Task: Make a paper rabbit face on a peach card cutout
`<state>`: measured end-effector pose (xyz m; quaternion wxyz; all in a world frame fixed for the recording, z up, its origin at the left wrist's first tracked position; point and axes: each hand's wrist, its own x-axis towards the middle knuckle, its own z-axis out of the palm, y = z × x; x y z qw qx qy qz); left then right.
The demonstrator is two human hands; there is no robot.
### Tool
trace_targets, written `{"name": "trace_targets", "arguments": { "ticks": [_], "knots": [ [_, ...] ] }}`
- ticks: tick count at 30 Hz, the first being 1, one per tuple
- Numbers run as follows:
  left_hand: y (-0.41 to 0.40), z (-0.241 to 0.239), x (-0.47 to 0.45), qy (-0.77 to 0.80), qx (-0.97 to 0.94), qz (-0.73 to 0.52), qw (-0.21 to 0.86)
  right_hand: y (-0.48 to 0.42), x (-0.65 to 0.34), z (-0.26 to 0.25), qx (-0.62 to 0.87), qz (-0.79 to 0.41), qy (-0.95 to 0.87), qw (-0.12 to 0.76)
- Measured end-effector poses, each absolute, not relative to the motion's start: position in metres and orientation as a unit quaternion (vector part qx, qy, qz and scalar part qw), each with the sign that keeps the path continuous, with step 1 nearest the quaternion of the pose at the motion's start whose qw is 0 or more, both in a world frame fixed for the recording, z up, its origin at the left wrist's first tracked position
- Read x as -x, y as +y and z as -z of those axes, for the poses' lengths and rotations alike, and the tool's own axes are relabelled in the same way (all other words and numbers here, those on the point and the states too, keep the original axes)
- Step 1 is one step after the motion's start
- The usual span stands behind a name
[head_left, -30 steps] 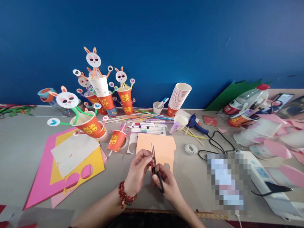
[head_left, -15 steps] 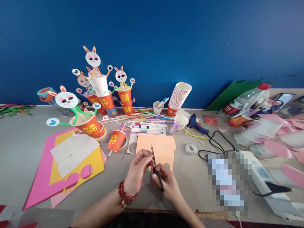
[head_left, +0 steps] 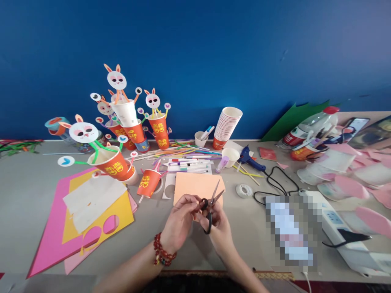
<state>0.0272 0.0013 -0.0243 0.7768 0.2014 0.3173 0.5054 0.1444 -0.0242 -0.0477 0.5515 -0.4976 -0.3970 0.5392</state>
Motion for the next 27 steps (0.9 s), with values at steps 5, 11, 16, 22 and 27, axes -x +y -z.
{"name": "trace_targets", "arguments": {
  "ticks": [5, 11, 16, 22, 27],
  "knots": [
    [-0.001, 0.028, -0.029, 0.34, -0.196, -0.511, 0.765, -0.018, -0.137, 0.048, 0.483, -0.538, -0.383, 0.575],
    [-0.001, 0.028, -0.03, 0.331, -0.198, -0.508, 0.77, -0.016, -0.138, 0.046, 0.484, -0.539, -0.357, 0.591],
    [0.0, 0.026, -0.027, 0.348, -0.245, -0.495, 0.758, -0.015, -0.143, 0.043, 0.485, -0.536, -0.37, 0.583],
    [0.0, 0.025, -0.023, 0.385, -0.316, -0.462, 0.734, -0.012, -0.157, 0.038, 0.508, -0.508, -0.415, 0.559],
    [0.002, 0.025, -0.019, 0.394, -0.389, -0.428, 0.714, -0.01, -0.165, 0.037, 0.473, -0.547, -0.469, 0.506]
  ]
}}
